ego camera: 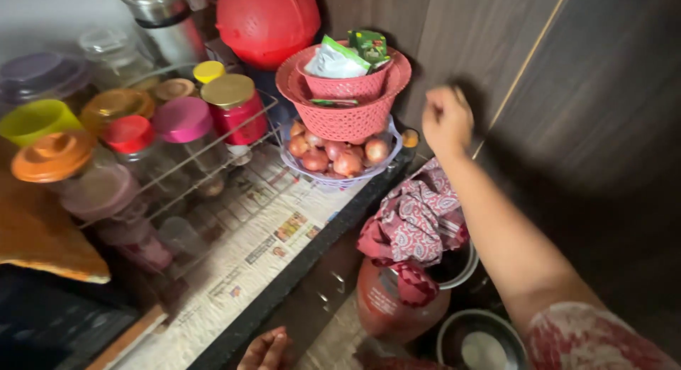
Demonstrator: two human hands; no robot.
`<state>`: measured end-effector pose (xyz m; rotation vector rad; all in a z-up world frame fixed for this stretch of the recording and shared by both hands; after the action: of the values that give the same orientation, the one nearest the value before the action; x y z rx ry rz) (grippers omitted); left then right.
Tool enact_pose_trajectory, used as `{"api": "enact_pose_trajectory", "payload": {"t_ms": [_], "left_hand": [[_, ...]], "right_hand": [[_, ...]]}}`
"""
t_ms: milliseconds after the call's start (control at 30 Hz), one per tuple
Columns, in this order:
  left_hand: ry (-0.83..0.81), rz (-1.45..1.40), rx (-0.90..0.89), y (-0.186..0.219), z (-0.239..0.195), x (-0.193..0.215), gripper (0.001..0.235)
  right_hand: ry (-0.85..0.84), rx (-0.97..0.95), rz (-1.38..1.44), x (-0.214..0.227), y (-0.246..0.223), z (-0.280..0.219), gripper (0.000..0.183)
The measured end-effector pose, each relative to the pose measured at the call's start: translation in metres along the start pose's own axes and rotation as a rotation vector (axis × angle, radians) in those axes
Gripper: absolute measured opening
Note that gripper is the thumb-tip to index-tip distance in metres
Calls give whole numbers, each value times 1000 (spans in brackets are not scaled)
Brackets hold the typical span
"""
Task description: Clean and organize various kitchen items including spices, storage containers, and snacks.
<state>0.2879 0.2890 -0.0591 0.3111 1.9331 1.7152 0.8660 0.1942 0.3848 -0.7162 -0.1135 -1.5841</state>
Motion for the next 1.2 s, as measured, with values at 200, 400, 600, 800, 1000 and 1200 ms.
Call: {"api": "enact_pose_trajectory", "payload": {"t_ms": [200, 400, 600, 800, 1000, 1200], "left_hand": [[93, 108, 422, 77, 0, -125, 28], [-129, 300, 274, 144, 10, -251, 30], [-92, 798, -319, 265, 49, -376, 40], [-170, 708, -738, 318, 83, -448, 51], [-220, 363, -471, 338, 104, -387, 28], [-60, 552, -933, 466, -16, -370, 9]], "right_hand": [[-400, -712, -229, -53, 190, -139, 66], [-392, -920, 668, -83, 212, -185, 25], [-633, -488, 1086, 15, 54, -89, 21], [-852, -26, 1076, 87, -50, -34, 15], [-1034, 30, 926, 157, -60, -20, 24], [-1137, 86, 624, 189, -76, -45, 48]]}}
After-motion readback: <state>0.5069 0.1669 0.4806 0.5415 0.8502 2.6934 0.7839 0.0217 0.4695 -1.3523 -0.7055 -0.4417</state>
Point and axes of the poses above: each hand's wrist, its own z-axis towards the middle knuckle, its own x-axis out of the back of the hand, y = z × x, the point moved 7 cm from there along z, towards the middle knuckle, and after that the axes turned 10 degrees about -y, right-handed, at the moved point
